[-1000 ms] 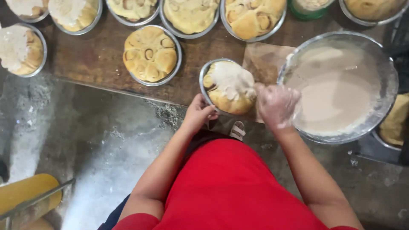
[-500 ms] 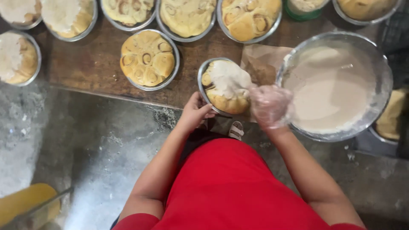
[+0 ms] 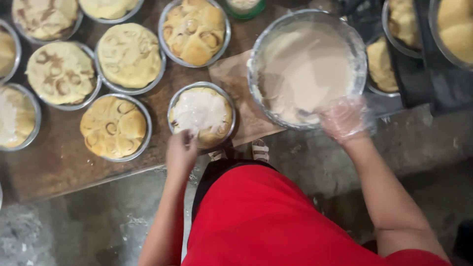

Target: The person spreads a white glaze over baked pastries in metal tins and sprinkles them with crushed nuts. They repeat this process for several pastries, moving finished ones aside to work on new ones.

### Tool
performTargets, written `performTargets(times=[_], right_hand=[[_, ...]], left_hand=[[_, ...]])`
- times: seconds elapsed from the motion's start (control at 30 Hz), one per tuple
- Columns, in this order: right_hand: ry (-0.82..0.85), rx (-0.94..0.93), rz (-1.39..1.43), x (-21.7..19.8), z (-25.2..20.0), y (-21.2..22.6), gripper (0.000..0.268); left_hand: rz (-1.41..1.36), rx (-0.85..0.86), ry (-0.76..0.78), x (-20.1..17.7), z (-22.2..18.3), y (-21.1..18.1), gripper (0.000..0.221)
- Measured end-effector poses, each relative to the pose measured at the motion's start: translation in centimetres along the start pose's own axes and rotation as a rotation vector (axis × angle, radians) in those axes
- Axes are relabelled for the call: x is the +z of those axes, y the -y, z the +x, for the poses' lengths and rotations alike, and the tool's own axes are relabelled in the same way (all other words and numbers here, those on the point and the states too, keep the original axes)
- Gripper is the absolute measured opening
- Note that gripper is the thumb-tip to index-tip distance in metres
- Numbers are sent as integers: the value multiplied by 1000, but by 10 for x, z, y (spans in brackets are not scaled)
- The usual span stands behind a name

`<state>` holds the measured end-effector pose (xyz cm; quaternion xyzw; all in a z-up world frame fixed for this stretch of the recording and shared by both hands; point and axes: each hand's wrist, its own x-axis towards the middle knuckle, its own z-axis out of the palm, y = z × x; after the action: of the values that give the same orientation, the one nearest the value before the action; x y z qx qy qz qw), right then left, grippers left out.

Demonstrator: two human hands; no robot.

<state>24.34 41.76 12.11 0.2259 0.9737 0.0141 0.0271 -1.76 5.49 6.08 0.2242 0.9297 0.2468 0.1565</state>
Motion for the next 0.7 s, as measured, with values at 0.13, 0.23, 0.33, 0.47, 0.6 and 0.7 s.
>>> performTargets(times=[0.13,0.23,0.33,0.47,0.6,0.7], right_hand=[[24,61,112,29,-14,15,24],[-66,138,372,52,-15,25,28],[-40,291,844,75,-8,44,27],[-33,406,932,89,18,69,29],[-69,371,1436,94,52,62,33],[-126,341,1647,90,52,53,36]], left_hand=[[-581,42,633,55,20,-85,54],[-1082,-138,876,99,16,-127,52],[-1159,-9,813,129,24,-132,48],[-1147,-62,684,148,48,-123,48],[-1172,-68,725,140,75,-116,57],[-1112,40,591,136,75,-111,68]])
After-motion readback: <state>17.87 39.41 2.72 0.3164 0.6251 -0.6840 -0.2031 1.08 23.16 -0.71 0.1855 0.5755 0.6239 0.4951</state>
